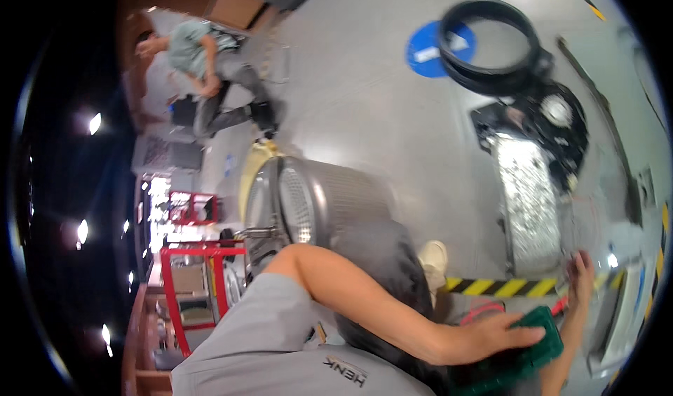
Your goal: The person handles a component over a washing machine door, picks up a wire, and uses a multimeter to test the electrical connections inside an open washing machine cabinet while sitting on the floor.
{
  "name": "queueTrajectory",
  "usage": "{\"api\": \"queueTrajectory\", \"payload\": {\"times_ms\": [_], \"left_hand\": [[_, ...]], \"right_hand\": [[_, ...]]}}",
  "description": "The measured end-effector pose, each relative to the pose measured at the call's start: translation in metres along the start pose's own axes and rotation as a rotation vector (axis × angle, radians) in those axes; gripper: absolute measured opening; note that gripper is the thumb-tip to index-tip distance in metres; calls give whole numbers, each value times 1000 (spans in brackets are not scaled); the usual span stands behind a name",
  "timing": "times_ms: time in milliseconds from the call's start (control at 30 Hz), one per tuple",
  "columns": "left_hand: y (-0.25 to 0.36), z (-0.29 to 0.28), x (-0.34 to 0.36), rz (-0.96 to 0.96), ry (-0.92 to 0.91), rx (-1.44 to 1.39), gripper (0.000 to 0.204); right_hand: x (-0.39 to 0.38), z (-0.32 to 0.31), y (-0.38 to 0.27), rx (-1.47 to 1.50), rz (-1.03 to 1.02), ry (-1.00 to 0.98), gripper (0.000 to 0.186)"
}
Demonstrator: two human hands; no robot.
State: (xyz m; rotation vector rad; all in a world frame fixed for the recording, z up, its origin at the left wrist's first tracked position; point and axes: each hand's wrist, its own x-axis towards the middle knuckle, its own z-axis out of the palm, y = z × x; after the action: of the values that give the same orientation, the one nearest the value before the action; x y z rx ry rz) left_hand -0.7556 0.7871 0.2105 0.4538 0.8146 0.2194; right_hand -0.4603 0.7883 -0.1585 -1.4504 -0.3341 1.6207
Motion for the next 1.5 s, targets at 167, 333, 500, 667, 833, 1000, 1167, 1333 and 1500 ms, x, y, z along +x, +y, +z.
{"api": "queueTrajectory", "payload": {"times_ms": [167,333,500,667,833,1000,1167,1333,1500], "left_hand": [[-6,-13,-5,-141,29,-35,59],[0,-3,-5,-194,24,-58,70],[-2,-4,-8,-219,42,37,69],[-3,-7,-4,-188,32,70,68],[-3,-7,-3,-187,27,81,71],[-3,-8,-1,-208,36,57,75],[-4,-7,-2,-222,39,36,78],[-6,-10,-2,-220,31,46,78],[-6,-9,-3,-213,37,53,78]], "right_hand": [[-41,37,-52,-162,-12,58,35],[-32,32,-44,92,4,48,32],[-33,23,-44,297,-42,16,29],[-35,19,-41,413,-69,-25,26],[-35,17,-42,483,-84,-50,26],[-35,13,-42,505,-121,-98,29],[-42,17,-48,527,-137,-78,29],[-45,17,-52,494,-173,-95,31],[-48,19,-56,434,-218,-129,35]]}}
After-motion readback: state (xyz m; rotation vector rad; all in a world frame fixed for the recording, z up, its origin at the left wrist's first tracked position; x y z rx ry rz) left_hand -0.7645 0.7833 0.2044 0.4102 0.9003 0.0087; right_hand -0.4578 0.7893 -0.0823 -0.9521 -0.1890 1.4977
